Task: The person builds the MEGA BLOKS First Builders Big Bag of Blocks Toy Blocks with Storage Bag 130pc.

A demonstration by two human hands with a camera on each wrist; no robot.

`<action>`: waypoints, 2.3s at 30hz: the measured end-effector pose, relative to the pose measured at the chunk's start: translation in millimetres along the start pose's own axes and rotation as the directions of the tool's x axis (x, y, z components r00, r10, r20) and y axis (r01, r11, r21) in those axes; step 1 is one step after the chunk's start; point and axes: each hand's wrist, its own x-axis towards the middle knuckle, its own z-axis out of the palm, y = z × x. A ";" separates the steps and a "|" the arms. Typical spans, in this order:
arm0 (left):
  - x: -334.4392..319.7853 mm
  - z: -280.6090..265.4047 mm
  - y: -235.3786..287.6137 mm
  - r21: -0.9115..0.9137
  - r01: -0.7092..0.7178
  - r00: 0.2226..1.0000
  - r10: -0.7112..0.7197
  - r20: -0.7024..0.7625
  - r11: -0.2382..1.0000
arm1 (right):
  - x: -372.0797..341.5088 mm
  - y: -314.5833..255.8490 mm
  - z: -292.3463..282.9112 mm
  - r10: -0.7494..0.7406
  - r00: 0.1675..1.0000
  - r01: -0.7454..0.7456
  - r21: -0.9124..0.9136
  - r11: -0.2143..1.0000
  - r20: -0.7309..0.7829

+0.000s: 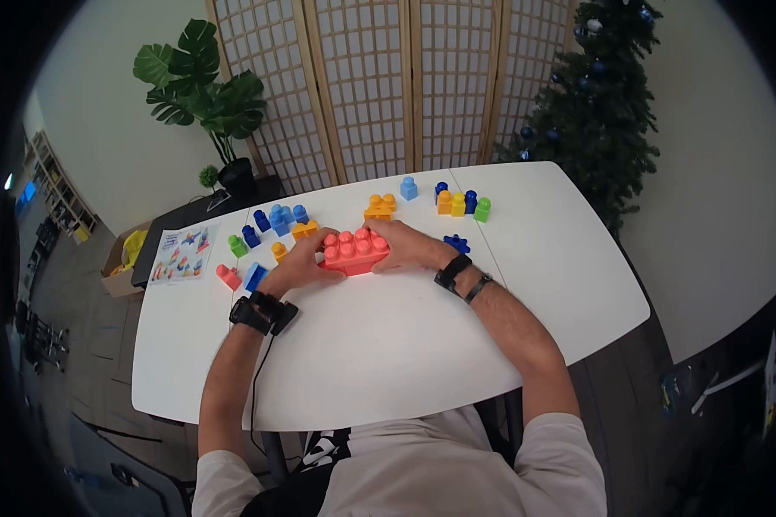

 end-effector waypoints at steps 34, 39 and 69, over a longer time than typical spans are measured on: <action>17.1 -31.8 -18.3 0.573 0.452 0.885 -0.262 -0.386 0.683 | -9.2 47.7 -30.3 0.047 0.950 -0.182 -0.427 0.886 -0.307; 19.5 -29.5 -25.6 0.480 0.363 0.911 -0.195 -0.363 0.799 | -5.2 46.8 -22.8 0.080 0.934 -0.216 -0.372 0.903 -0.348; -6.9 -71.4 8.4 0.183 0.407 0.901 -0.427 0.082 0.895 | -14.5 57.1 -44.1 0.148 0.982 -0.165 -0.154 0.974 -0.118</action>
